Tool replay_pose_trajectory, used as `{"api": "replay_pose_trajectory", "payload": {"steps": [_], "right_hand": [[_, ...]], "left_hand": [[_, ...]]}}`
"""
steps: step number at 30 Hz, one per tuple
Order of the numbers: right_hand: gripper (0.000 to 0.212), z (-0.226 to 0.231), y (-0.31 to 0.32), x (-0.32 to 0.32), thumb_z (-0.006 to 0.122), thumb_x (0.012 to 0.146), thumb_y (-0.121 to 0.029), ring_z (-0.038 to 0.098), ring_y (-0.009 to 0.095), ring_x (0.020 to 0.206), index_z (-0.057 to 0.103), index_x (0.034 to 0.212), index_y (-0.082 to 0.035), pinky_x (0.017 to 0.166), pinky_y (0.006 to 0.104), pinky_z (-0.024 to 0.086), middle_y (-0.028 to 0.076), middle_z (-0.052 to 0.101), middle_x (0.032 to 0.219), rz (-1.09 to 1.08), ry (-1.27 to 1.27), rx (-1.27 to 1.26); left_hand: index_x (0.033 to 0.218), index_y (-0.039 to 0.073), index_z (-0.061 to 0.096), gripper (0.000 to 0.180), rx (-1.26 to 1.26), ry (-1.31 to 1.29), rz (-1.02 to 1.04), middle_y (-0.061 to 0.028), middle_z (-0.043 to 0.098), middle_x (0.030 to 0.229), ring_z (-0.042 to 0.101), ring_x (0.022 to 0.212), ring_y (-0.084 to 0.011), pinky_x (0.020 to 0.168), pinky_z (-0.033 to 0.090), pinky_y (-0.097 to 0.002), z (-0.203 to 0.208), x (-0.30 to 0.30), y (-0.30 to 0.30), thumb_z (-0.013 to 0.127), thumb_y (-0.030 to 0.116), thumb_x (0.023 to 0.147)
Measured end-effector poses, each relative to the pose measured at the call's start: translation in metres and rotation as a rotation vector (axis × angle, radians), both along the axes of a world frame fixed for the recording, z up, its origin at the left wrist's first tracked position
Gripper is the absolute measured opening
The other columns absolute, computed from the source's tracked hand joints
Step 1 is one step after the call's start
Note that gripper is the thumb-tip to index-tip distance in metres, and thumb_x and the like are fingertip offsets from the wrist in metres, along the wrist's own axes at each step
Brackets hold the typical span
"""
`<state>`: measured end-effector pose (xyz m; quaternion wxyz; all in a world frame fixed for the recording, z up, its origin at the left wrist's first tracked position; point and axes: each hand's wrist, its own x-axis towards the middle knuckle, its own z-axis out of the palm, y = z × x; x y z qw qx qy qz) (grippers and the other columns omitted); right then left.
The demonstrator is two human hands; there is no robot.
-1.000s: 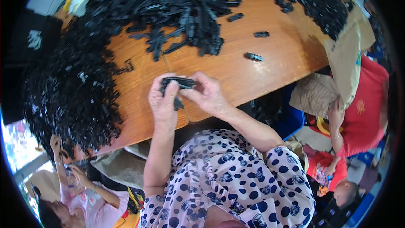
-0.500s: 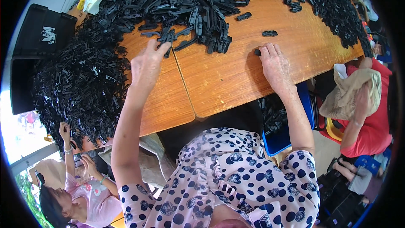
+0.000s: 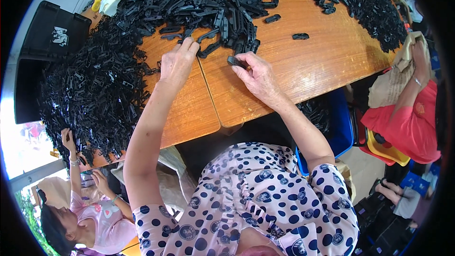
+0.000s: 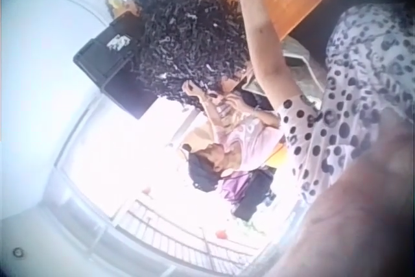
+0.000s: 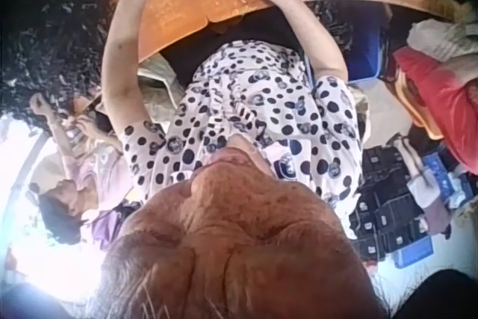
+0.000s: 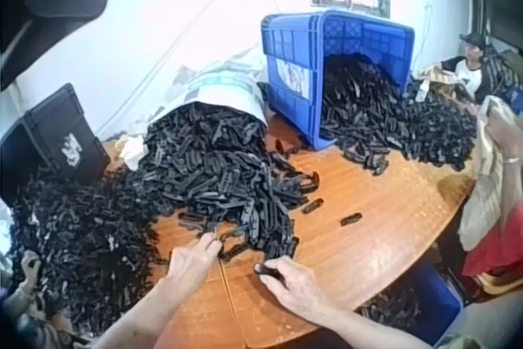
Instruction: The person assembles plastic components by hand, fitting pieces together from piles on the table, and later empties a bag of plastic parts onto the work surface and sorts through them.
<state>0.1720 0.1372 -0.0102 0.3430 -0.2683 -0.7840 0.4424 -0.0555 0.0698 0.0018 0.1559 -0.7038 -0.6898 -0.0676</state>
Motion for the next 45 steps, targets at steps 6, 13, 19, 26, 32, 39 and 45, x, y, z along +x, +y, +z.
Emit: {"api": "replay_pose_trajectory", "payload": {"steps": [6,13,19,26,32,39,45], "right_hand": [[0.019,-0.003,-0.004,-0.003,0.066,0.084,-0.009,0.059,0.018,0.072,0.061,0.100,0.000,0.063,0.0285,0.048,0.009,0.060,0.087,-0.015,0.016,-0.169],[0.015,0.017,-0.013,-0.017,0.065,0.084,-0.007,0.060,0.023,0.077,0.061,0.097,0.000,0.064,0.0295,0.049,0.011,0.058,0.089,0.072,0.105,-0.036],[0.018,0.022,-0.026,-0.026,0.065,0.080,-0.002,0.061,0.030,0.079,0.057,0.097,-0.001,0.063,0.0363,0.051,0.012,0.055,0.088,0.127,0.043,0.222],[0.022,0.021,-0.042,-0.031,0.066,0.075,0.002,0.060,0.031,0.075,0.055,0.094,0.001,0.062,0.0371,0.051,0.012,0.052,0.085,0.179,-0.013,0.341],[0.024,0.023,-0.078,-0.046,0.066,0.073,0.004,0.060,0.030,0.075,0.055,0.093,0.000,0.061,0.0365,0.051,0.012,0.052,0.085,0.286,-0.075,0.400],[0.030,0.038,-0.120,-0.083,0.069,0.073,-0.001,0.060,0.028,0.084,0.057,0.100,-0.002,0.071,0.0352,0.051,0.011,0.055,0.092,0.507,-0.101,0.284],[0.035,0.038,-0.162,-0.109,0.071,0.080,-0.011,0.062,0.019,0.087,0.058,0.110,-0.002,0.078,0.0293,0.050,0.009,0.063,0.096,0.843,-0.400,-0.362]], "left_hand": [[0.107,0.006,0.056,0.027,-0.042,-0.232,0.031,-0.0054,0.062,0.099,0.064,0.075,-0.0208,0.062,0.053,-0.0301,0.007,0.002,-0.008,0.062,0.004,0.081],[0.113,0.006,0.061,0.023,-0.060,-1.554,0.173,0.0022,0.059,0.076,0.055,0.066,-0.0054,0.059,0.045,-0.0210,0.011,0.053,-0.044,0.059,0.009,0.090],[0.115,0.006,0.061,0.027,-0.041,-1.507,0.282,0.0014,0.059,0.072,0.055,0.063,-0.0053,0.057,0.045,-0.0213,0.015,0.069,-0.054,0.058,0.003,0.088],[0.125,0.003,0.054,0.035,0.034,-1.780,0.357,-0.0010,0.062,0.080,0.056,0.066,-0.0054,0.056,0.045,-0.0202,0.012,0.081,-0.083,0.058,0.005,0.089],[0.124,0.000,0.054,0.037,0.328,-1.837,0.455,-0.0004,0.062,0.095,0.056,0.078,-0.0055,0.068,0.047,-0.0194,-0.001,0.092,-0.117,0.061,0.012,0.090],[0.113,0.002,0.060,0.025,0.517,-2.091,0.604,-0.0036,0.064,0.090,0.060,0.065,-0.0081,0.060,0.048,-0.0211,0.003,0.076,-0.187,0.061,0.009,0.089],[0.111,-0.002,0.059,0.023,0.791,-2.007,0.405,-0.0050,0.064,0.092,0.060,0.071,-0.0093,0.066,0.049,-0.0213,-0.004,0.074,-0.263,0.059,0.004,0.088]]}}
